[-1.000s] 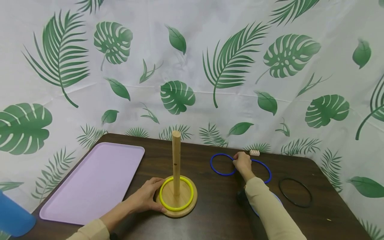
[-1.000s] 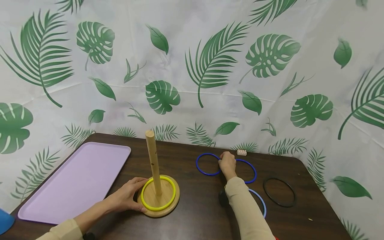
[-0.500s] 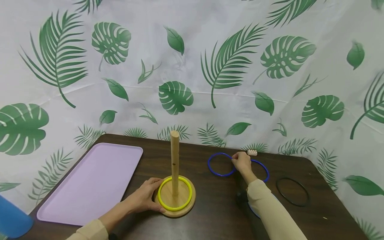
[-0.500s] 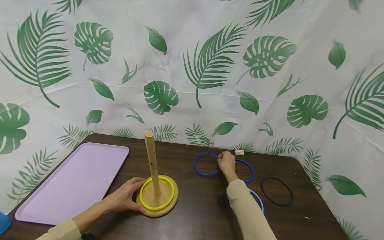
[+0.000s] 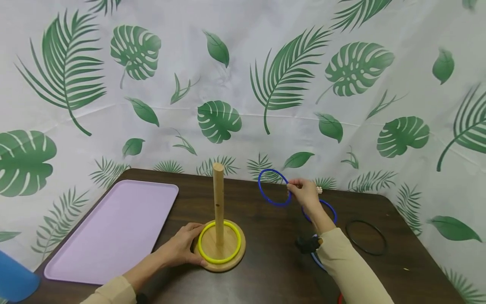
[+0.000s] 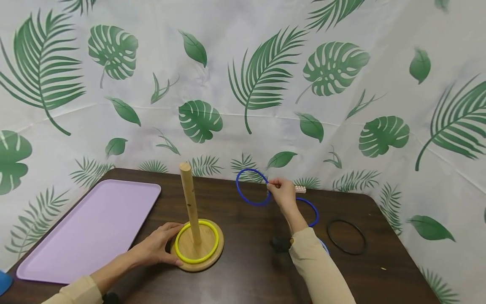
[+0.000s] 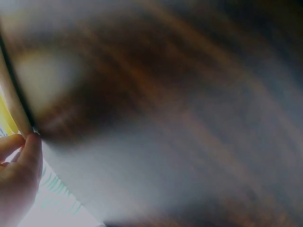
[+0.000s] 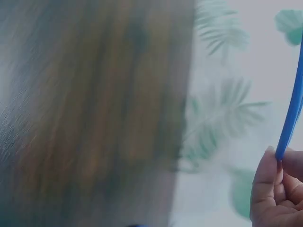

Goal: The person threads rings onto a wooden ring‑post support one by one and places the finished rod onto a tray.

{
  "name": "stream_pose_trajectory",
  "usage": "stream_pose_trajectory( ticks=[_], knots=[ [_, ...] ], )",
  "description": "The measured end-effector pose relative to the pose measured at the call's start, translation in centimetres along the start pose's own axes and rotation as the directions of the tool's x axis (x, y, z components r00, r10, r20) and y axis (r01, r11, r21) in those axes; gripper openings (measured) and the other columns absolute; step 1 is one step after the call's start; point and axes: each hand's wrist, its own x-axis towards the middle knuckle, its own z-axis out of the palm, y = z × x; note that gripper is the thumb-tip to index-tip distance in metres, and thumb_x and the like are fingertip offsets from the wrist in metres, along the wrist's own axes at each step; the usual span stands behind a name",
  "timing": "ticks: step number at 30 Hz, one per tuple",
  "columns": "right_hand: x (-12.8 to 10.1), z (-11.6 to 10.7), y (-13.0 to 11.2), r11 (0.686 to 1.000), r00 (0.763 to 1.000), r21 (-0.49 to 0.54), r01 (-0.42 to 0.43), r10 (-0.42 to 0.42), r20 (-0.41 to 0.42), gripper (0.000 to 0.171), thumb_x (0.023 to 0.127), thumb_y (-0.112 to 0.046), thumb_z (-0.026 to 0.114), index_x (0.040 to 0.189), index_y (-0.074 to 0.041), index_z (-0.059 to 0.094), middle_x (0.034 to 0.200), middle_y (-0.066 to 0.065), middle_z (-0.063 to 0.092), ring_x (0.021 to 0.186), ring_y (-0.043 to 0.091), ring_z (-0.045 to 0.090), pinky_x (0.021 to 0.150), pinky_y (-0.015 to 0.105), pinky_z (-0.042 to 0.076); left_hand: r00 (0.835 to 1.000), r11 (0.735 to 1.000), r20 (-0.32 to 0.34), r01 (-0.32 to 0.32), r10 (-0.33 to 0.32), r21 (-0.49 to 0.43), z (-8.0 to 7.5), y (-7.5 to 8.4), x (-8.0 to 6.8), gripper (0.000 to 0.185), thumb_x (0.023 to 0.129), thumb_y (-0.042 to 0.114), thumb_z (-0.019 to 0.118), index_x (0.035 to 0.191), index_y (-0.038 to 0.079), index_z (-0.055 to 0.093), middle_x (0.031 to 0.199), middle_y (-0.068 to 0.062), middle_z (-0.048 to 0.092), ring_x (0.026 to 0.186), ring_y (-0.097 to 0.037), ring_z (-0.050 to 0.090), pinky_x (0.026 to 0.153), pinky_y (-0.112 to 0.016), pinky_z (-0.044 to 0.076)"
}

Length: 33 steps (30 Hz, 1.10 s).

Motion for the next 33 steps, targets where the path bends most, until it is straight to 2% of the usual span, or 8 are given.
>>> stream_pose_trajectory(
  ticks=[6,18,24,33],
  knots=[
    [-1.4,0.3,-3.5,0.989,0.997,0.133,0.057,-0.064,0.046,0.026,0.091,-0.005,0.058,0.11,0.013,0.059,0.074,-0.004,0.061,0.065,0.002,0.059,0.063,0.018,0.051,1.0,1.0,-0.006,0.0,0.0,-0.012,0.1,-0.1,0.0,0.097,0.061,0.048,0.084,0.133,-0.006,0.047,0.127,-0.022,0.049,0.116,-0.04,0.047,0.092,-0.054,0.043],
    [-4.3,2.2,-10.3,0.938,0.973,0.309,0.16,-0.202,0.11,0.026,0.091,-0.006,0.06,0.11,0.011,0.059,0.079,-0.001,0.06,0.07,0.006,0.06,0.067,0.019,0.052,1.0,1.0,-0.004,-0.002,0.002,-0.007,0.1,-0.1,0.0,0.097,0.061,0.048,0.084,0.133,-0.007,0.046,0.126,-0.022,0.049,0.115,-0.04,0.047,0.092,-0.054,0.043],
    [-5.3,3.5,-12.2,0.933,0.964,0.318,0.169,-0.224,0.146,0.023,0.091,-0.006,0.06,0.108,0.009,0.06,0.078,-0.002,0.06,0.07,0.008,0.059,0.067,0.019,0.052,1.0,1.0,-0.001,-0.001,0.001,-0.014,0.1,-0.1,0.0,0.097,0.062,0.047,0.084,0.133,-0.006,0.046,0.127,-0.023,0.048,0.115,-0.041,0.047,0.092,-0.054,0.043],
    [-5.8,5.8,-13.3,0.938,0.947,0.28,0.207,-0.264,0.183,0.02,0.089,-0.005,0.063,0.104,0.009,0.063,0.078,0.0,0.061,0.07,0.009,0.058,0.066,0.02,0.051,1.0,1.0,-0.01,-0.016,0.016,-0.014,0.1,-0.3,0.0,0.097,0.061,0.047,0.084,0.132,-0.008,0.047,0.126,-0.023,0.049,0.115,-0.041,0.047,0.092,-0.055,0.042]
  ],
)
